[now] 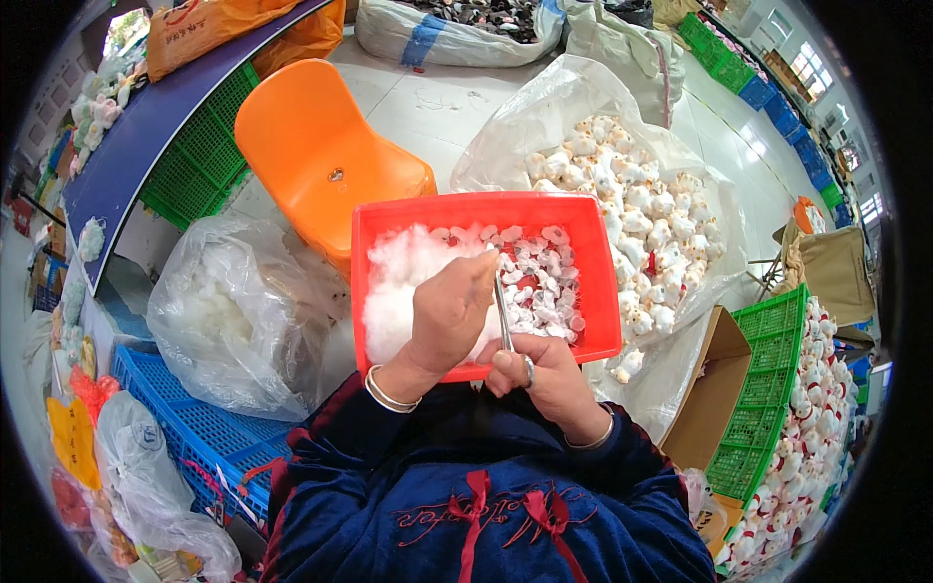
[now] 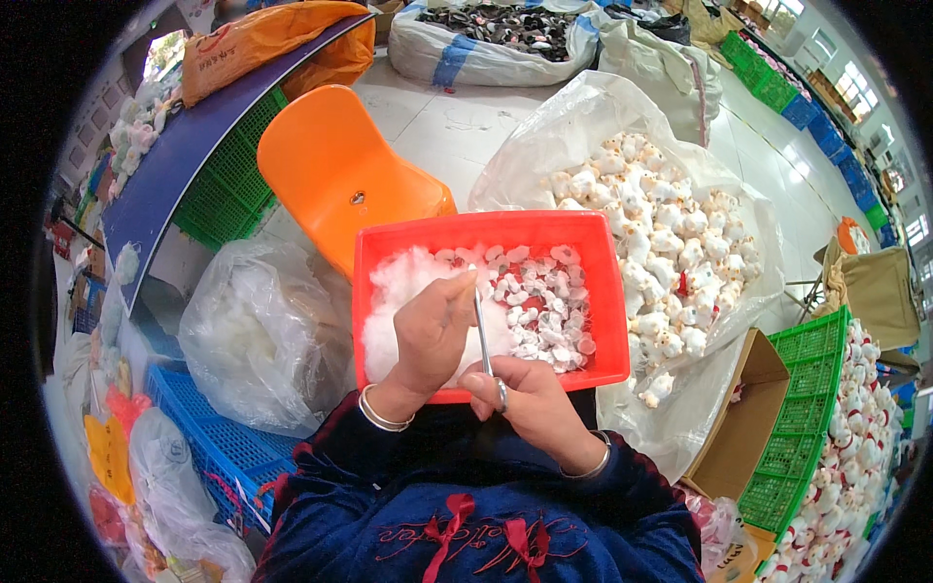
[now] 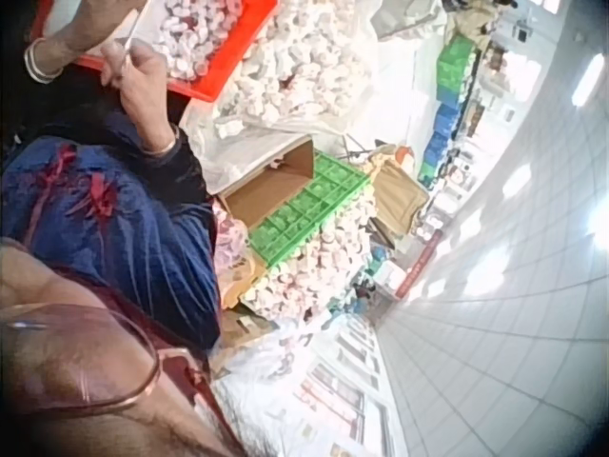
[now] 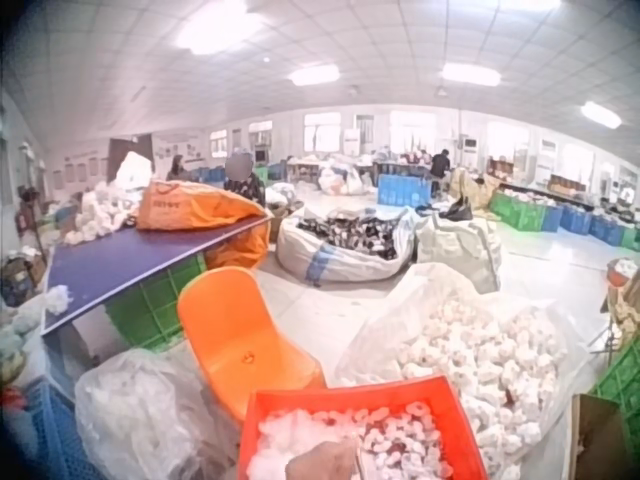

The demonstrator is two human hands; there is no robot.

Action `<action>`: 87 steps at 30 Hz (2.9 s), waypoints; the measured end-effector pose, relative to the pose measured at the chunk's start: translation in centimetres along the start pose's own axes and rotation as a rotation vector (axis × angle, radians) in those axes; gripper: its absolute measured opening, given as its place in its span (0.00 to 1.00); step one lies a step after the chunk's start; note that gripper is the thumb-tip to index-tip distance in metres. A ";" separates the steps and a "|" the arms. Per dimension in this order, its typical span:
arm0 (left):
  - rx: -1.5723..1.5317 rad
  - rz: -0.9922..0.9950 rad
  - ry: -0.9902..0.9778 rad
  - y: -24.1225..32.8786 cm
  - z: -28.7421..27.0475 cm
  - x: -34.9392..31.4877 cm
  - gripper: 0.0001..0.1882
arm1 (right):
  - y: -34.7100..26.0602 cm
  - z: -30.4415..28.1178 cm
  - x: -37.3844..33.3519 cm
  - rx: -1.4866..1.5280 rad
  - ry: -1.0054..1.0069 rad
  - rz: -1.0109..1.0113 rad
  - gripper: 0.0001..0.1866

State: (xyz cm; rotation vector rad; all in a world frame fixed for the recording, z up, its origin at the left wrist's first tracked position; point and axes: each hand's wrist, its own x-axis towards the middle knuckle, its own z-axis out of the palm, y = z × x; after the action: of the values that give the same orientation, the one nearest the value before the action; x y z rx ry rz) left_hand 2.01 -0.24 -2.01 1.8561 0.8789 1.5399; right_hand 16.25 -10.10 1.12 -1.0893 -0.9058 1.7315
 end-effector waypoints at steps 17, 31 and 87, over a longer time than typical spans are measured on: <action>-0.221 -0.428 -0.083 0.2 -1.9 1.1 0.01 | -4.6 -2.7 -1.0 -1.375 0.366 -0.510 0.30; -0.238 -0.492 -0.047 0.7 -1.8 1.0 0.01 | -4.2 -3.0 -0.2 -1.340 0.299 -0.450 0.18; -0.423 -0.725 -0.298 1.1 -3.7 1.7 0.05 | -7.3 -5.6 -1.0 -1.575 0.127 -0.451 0.25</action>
State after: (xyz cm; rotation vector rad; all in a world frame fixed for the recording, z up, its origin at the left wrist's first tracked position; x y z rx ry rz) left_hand -1.25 0.48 0.52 1.2180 0.8662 0.8801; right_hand 23.81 -7.71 5.92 -1.6402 -2.2972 0.3051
